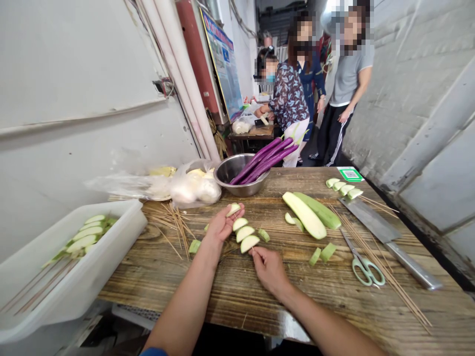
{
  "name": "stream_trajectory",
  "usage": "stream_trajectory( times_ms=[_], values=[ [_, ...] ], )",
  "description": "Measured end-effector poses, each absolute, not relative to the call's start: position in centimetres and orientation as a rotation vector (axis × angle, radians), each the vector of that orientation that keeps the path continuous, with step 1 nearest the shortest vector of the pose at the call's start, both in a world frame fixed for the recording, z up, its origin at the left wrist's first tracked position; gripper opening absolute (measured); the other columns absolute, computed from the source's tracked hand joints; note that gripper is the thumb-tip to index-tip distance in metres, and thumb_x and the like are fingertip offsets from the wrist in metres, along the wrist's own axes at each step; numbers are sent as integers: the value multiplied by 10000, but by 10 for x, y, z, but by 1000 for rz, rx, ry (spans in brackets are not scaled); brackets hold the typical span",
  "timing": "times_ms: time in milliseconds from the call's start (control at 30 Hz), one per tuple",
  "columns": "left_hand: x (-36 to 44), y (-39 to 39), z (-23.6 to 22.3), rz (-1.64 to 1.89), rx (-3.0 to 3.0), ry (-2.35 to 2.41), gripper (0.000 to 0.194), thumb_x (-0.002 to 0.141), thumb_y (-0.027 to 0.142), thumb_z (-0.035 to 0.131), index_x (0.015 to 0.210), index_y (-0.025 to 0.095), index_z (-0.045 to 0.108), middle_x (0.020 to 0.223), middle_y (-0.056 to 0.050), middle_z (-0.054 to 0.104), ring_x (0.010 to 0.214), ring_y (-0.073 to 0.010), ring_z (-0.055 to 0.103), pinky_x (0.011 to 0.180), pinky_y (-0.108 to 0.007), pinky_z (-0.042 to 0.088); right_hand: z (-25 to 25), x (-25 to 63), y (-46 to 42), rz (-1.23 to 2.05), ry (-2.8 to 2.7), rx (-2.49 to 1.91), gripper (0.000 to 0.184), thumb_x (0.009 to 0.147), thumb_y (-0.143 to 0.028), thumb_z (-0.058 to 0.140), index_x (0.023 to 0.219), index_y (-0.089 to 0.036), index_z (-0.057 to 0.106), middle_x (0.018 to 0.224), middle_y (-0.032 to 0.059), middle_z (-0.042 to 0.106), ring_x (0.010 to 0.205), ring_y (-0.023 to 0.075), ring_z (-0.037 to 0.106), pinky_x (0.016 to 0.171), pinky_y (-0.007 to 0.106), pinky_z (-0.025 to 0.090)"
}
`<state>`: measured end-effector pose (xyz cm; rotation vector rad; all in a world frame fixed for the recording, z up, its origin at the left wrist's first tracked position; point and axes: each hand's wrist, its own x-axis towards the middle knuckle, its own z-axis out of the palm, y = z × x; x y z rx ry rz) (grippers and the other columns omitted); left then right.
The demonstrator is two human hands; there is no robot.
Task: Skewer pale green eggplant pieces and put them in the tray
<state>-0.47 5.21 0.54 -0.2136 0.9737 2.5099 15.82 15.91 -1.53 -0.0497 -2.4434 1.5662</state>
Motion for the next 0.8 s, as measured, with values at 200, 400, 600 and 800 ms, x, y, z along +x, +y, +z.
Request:
stream_trajectory(
  times_ms=[200, 400, 600, 800],
  values=[
    [-5, 53, 3, 2483, -186, 1007, 92, 814, 109, 502, 846, 66, 577, 869, -178, 677, 893, -233, 648, 866, -398, 487, -17, 159, 159, 1533, -2457, -44, 337, 865, -326, 373, 761, -165, 651, 639, 8, 619, 579, 143, 537, 564, 221, 375],
    [1, 54, 7, 2491, -129, 1074, 86, 801, 102, 514, 837, 63, 581, 845, -173, 682, 853, -245, 659, 859, -426, 483, -19, 158, 158, 1507, -2467, -80, 335, 858, -317, 374, 766, -159, 655, 640, 17, 628, 554, 142, 531, 551, 226, 374],
    [4, 57, 10, 2470, -143, 1082, 64, 778, 103, 540, 820, 86, 585, 858, -155, 686, 872, -241, 655, 856, -421, 486, -15, 159, 156, 1503, -2455, -81, 343, 860, -314, 363, 745, -161, 647, 628, 18, 625, 550, 143, 529, 538, 225, 374],
    [6, 60, 11, 2478, -93, 1092, 86, 786, 90, 513, 812, 79, 594, 841, -145, 688, 861, -230, 657, 879, -423, 476, -20, 159, 154, 1475, -2458, -113, 326, 850, -290, 363, 729, -158, 635, 581, 10, 584, 513, 134, 491, 525, 220, 353]
  ],
)
